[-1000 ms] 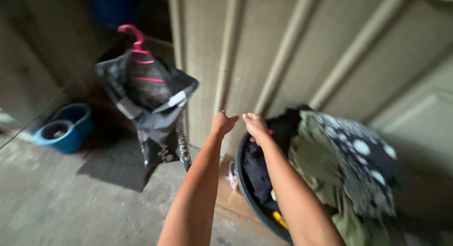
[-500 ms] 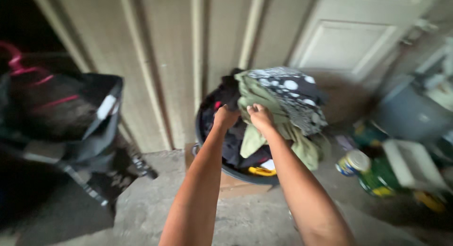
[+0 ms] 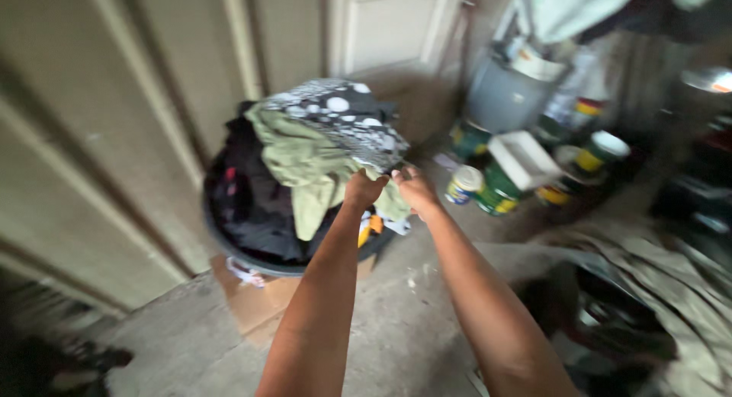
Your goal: The person picks a dark patterned shirt from a laundry basket, shakes it out, and places it on a pink hanger. They then hang the shirt on a clothesline and return a basket of hangers to the laundry area.
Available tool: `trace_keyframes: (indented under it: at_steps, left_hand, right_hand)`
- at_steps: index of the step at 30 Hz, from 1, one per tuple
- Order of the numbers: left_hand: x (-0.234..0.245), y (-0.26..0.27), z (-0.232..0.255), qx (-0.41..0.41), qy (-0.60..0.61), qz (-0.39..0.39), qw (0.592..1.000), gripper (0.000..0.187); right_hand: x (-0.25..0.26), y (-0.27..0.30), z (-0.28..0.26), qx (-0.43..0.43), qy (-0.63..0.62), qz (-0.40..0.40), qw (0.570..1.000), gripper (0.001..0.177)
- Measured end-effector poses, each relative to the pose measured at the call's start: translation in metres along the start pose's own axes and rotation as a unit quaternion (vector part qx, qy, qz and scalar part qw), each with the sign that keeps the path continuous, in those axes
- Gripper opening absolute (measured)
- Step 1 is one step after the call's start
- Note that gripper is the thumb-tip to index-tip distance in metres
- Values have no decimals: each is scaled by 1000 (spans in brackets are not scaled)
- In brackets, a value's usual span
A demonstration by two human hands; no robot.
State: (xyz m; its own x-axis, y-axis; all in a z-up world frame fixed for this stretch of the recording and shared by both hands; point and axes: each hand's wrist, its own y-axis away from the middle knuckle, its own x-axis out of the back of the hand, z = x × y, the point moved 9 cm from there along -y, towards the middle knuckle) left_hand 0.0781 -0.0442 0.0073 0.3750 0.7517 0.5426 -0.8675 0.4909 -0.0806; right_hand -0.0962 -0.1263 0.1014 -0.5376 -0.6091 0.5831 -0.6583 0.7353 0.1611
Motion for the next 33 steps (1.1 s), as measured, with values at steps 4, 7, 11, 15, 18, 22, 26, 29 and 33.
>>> trace_keyframes:
  at_steps: [4, 7, 11, 15, 18, 22, 26, 29, 33]
  left_hand:
    - [-48, 24, 49, -30, 60, -59, 996, 72]
    - [-82, 38, 73, 10, 18, -124, 992, 72]
    - [-94, 57, 105, -38, 51, -104, 993, 71]
    - [-90, 68, 104, -12, 54, -104, 993, 73]
    - [-84, 62, 98, 7, 26, -114, 993, 74]
    - [-65, 55, 81, 28, 28, -105, 994, 72]
    - [-69, 45, 87, -23, 32, -82, 996, 72]
    - [-106, 47, 88, -15, 8, -121, 993, 74]
    - [-154, 75, 111, -57, -9, -153, 987, 75]
  right_hand:
    - [47, 9, 35, -36, -8, 34, 999, 54]
    - [76, 14, 55, -39, -36, 53, 997, 55]
    - [102, 20, 75, -51, -33, 80, 995, 60]
    - [112, 30, 79, -67, -23, 71, 995, 60]
    - [109, 29, 71, -53, -20, 65, 996, 60]
    - [97, 25, 63, -41, -9, 55, 998, 59]
    - [94, 24, 73, -54, -5, 53, 997, 59]
    - [104, 28, 93, -72, -17, 79, 994, 59]
    - [129, 47, 125, -61, -42, 91, 993, 53]
